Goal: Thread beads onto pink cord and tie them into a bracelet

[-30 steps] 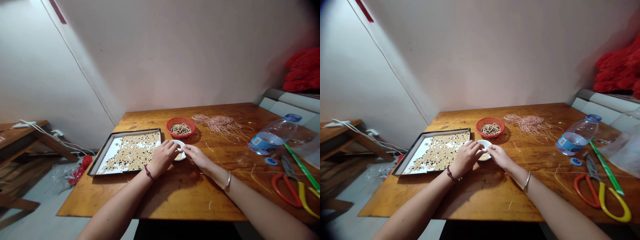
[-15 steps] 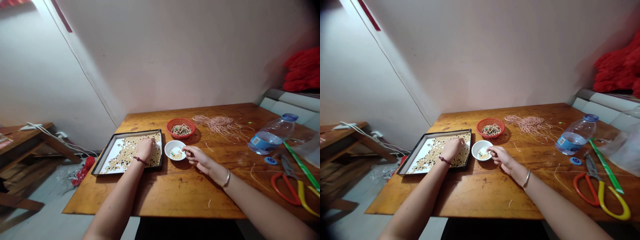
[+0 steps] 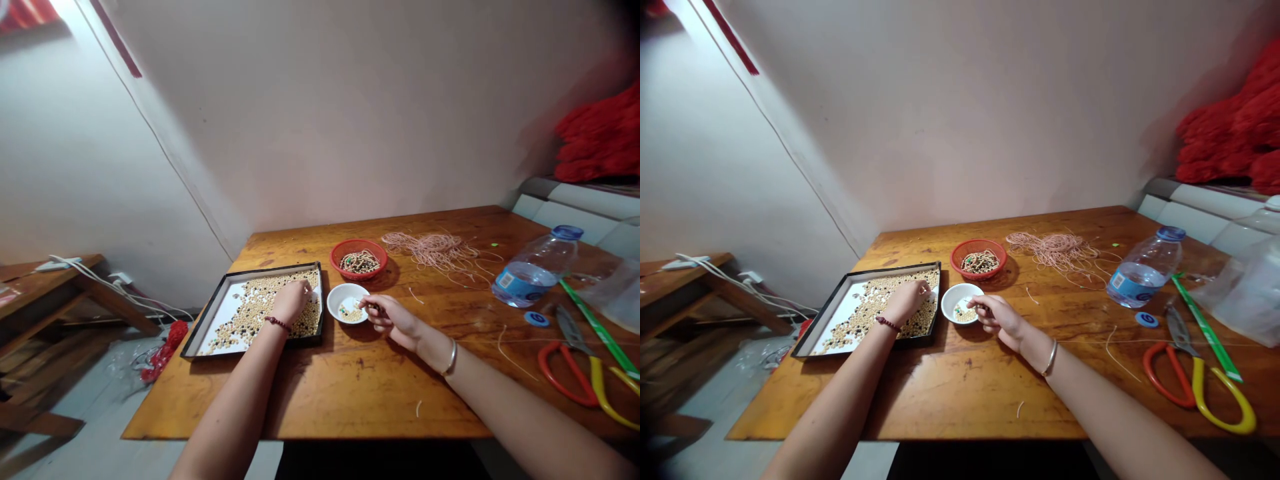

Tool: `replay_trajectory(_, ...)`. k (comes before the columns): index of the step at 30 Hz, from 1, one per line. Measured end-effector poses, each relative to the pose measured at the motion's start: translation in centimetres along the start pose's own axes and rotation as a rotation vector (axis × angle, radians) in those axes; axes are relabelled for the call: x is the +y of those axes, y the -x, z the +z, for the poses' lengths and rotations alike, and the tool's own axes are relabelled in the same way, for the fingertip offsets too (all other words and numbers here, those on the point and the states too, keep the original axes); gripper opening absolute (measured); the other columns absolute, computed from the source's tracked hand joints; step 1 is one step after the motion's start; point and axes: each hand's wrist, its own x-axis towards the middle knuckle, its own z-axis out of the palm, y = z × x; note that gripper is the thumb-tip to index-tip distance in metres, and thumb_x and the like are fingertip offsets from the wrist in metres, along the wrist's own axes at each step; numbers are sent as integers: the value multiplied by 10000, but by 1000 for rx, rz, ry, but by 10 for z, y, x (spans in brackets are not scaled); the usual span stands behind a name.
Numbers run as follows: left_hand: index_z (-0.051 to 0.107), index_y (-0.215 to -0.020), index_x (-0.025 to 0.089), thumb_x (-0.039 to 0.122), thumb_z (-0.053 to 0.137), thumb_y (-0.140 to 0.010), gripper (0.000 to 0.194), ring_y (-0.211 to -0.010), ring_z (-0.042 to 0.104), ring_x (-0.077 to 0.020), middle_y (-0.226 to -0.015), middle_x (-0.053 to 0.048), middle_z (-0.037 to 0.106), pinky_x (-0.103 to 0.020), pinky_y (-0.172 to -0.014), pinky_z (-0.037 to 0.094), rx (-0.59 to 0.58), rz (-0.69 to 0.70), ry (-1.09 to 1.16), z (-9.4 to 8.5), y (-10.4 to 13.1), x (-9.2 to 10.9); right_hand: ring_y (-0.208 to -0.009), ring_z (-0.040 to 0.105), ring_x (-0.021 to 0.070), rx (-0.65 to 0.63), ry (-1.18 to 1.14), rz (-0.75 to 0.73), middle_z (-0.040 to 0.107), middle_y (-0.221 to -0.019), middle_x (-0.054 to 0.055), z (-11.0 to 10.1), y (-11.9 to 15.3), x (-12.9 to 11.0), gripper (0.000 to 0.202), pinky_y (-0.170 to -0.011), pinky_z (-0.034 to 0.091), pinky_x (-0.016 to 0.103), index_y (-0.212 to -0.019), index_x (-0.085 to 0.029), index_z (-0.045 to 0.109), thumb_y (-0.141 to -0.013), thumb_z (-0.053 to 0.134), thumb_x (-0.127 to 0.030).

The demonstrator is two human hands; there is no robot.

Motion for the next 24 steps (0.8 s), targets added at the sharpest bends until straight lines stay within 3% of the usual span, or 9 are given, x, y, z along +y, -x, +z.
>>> replay_trajectory(8,713,-864,171,291,550,-805,210,-824,645,-210,-889,-103,715,-258,-673,431,-59,-38,109,0,0,-4,-453,196,42,-7,-35,3,313,-526,-91,3,2,0,288,-441,88,219,-701,-165,514,-673,703,-380)
replay_trajectory(12,702,-715,160,333,602,-761,205,-704,641,-182,-695,-54,696,-234,-611,419,-124,3,164,-2,1,-3,-453,194,42,23,-42,1,317,-530,-91,3,1,0,297,-440,83,218,-709,-169,513,-666,711,-385)
replay_trajectory(14,691,-704,155,323,607,-756,195,-701,637,-185,-689,-56,692,-241,-624,427,-105,9,186,-3,2,-1,-450,169,42,19,-23,-34,299,-526,-94,4,1,1,297,-437,77,221,-695,-173,501,-673,707,-386)
replay_trajectory(17,680,-859,152,300,551,-816,201,-844,634,-211,-892,-100,706,-274,-711,448,13,-7,212,-6,3,7,-440,135,45,71,52,-85,260,-505,-101,4,-1,2,299,-432,60,225,-707,-176,520,-688,690,-422)
replay_trajectory(20,652,-911,140,337,524,-858,241,-857,627,-191,-949,-104,692,-279,-752,468,105,122,452,-9,7,23,-432,189,57,193,178,-169,283,-480,-93,4,-5,3,314,-423,102,221,-728,-170,570,-697,664,-468)
replay_trajectory(22,653,-890,129,379,585,-825,267,-811,632,-173,-903,-93,693,-265,-732,485,14,297,742,-9,11,36,-476,313,78,246,289,-309,397,-511,-53,4,-8,4,314,-448,218,221,-685,-164,583,-699,661,-468)
replay_trajectory(24,671,-877,129,409,629,-796,295,-780,626,-162,-869,-81,694,-255,-708,485,-127,432,866,-9,17,47,-560,411,108,263,409,-450,492,-581,-11,3,-9,4,303,-530,320,239,-635,-164,574,-720,654,-444)
